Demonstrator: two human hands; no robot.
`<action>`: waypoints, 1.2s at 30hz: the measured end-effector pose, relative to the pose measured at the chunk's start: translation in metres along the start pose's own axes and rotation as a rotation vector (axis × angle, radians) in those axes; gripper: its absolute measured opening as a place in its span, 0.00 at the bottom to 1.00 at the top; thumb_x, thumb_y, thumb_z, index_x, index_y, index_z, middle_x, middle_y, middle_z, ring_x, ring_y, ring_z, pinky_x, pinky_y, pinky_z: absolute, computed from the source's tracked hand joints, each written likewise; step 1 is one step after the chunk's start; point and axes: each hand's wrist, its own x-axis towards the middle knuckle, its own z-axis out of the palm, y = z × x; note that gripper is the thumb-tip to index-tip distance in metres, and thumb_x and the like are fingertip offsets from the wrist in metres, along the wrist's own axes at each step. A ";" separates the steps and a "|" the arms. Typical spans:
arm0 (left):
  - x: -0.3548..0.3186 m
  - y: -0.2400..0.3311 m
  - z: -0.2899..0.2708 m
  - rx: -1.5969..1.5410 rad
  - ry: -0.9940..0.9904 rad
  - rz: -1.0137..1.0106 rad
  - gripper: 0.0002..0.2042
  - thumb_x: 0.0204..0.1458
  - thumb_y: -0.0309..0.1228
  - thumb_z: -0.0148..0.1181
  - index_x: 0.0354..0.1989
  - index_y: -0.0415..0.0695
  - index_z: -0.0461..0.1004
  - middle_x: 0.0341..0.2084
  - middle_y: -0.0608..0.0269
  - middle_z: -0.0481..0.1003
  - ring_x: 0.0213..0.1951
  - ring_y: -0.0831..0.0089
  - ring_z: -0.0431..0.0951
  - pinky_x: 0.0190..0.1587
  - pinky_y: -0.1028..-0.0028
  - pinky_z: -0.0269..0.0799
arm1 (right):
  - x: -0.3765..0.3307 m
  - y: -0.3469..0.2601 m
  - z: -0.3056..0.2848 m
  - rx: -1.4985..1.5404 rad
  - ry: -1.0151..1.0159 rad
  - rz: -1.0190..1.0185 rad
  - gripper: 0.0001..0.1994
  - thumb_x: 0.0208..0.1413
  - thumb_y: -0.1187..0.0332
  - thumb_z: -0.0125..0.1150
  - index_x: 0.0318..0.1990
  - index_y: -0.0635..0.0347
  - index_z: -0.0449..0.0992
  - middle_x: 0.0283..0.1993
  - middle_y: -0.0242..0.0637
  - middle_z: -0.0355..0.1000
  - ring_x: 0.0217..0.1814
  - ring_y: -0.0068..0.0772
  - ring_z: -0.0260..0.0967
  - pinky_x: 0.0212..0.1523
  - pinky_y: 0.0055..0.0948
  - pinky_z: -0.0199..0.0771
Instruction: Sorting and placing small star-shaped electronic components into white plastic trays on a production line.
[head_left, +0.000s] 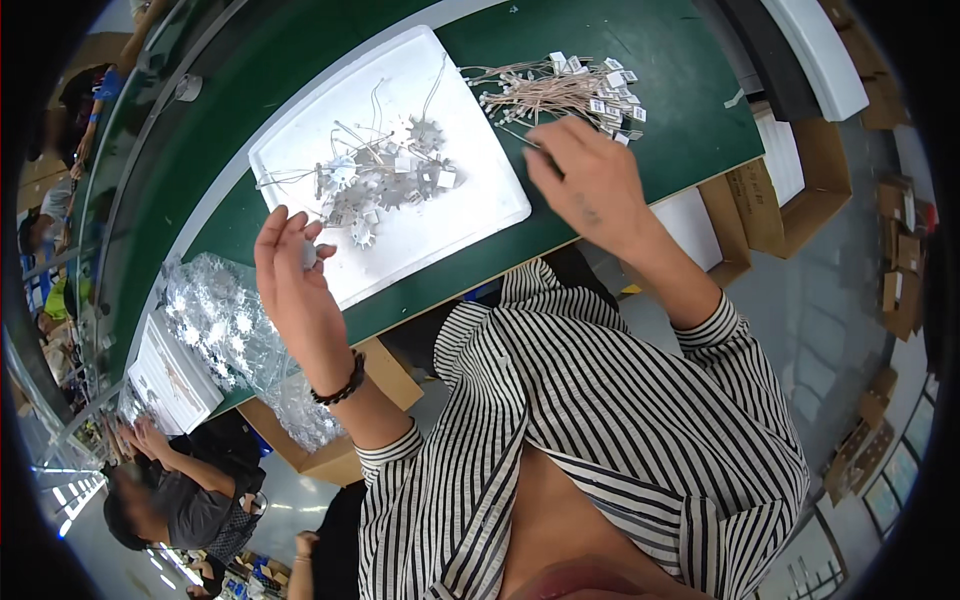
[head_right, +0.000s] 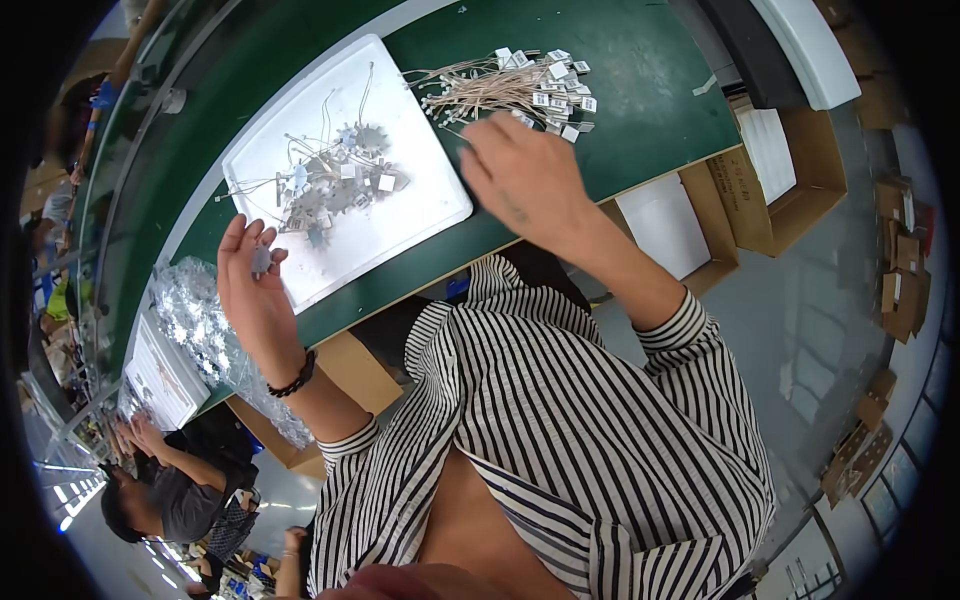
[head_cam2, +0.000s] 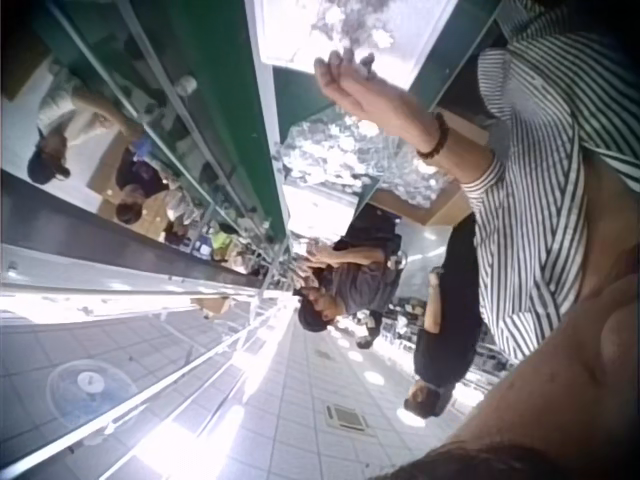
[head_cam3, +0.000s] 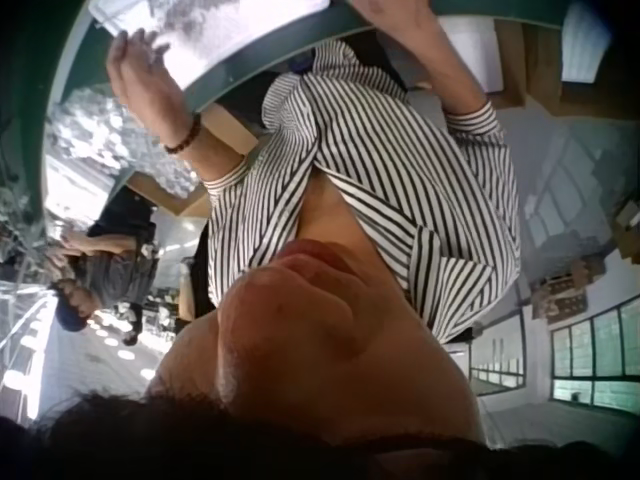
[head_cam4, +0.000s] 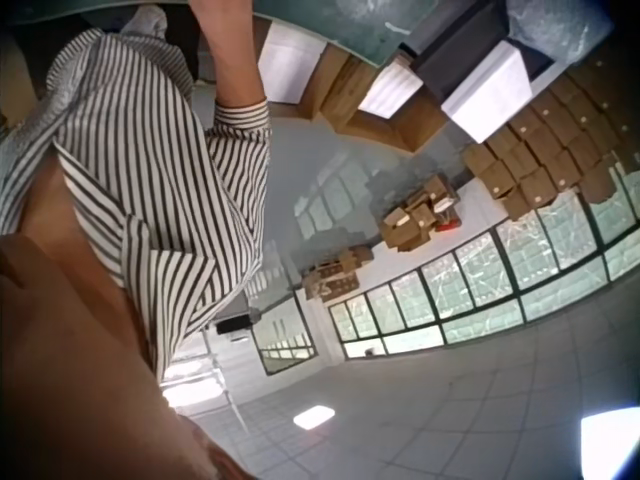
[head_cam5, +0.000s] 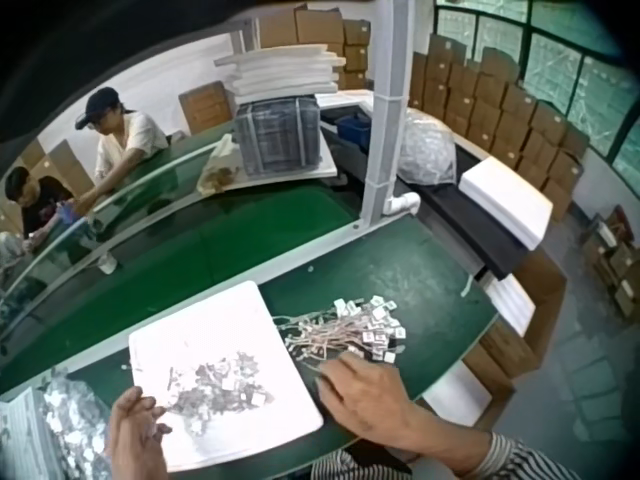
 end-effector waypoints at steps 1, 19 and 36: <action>0.000 -0.004 -0.007 -0.178 -0.086 -0.039 0.18 0.61 0.24 0.55 0.60 0.36 0.70 0.50 0.48 0.74 0.49 0.62 0.75 0.48 0.69 0.74 | -0.002 0.007 0.001 0.001 -0.006 -0.001 0.08 0.55 0.73 0.64 0.42 0.59 0.77 0.35 0.31 0.71 0.23 0.30 0.66 0.27 0.28 0.69; -0.009 -0.019 -0.025 -1.255 -0.445 -0.179 0.21 0.69 0.35 0.43 0.65 0.37 0.67 0.68 0.37 0.61 0.67 0.48 0.64 0.67 0.50 0.63 | 0.030 -0.104 0.014 0.632 -0.147 0.186 0.07 0.59 0.79 0.61 0.43 0.67 0.80 0.30 0.29 0.74 0.25 0.17 0.61 0.27 0.16 0.62; -0.019 -0.011 -0.048 -1.115 -0.351 -0.210 0.26 0.70 0.47 0.40 0.64 0.40 0.70 0.63 0.39 0.70 0.62 0.54 0.72 0.57 0.60 0.69 | 0.043 -0.135 0.042 0.312 -0.059 -0.602 0.11 0.48 0.83 0.66 0.40 0.64 0.82 0.25 0.30 0.68 0.20 0.23 0.56 0.21 0.22 0.57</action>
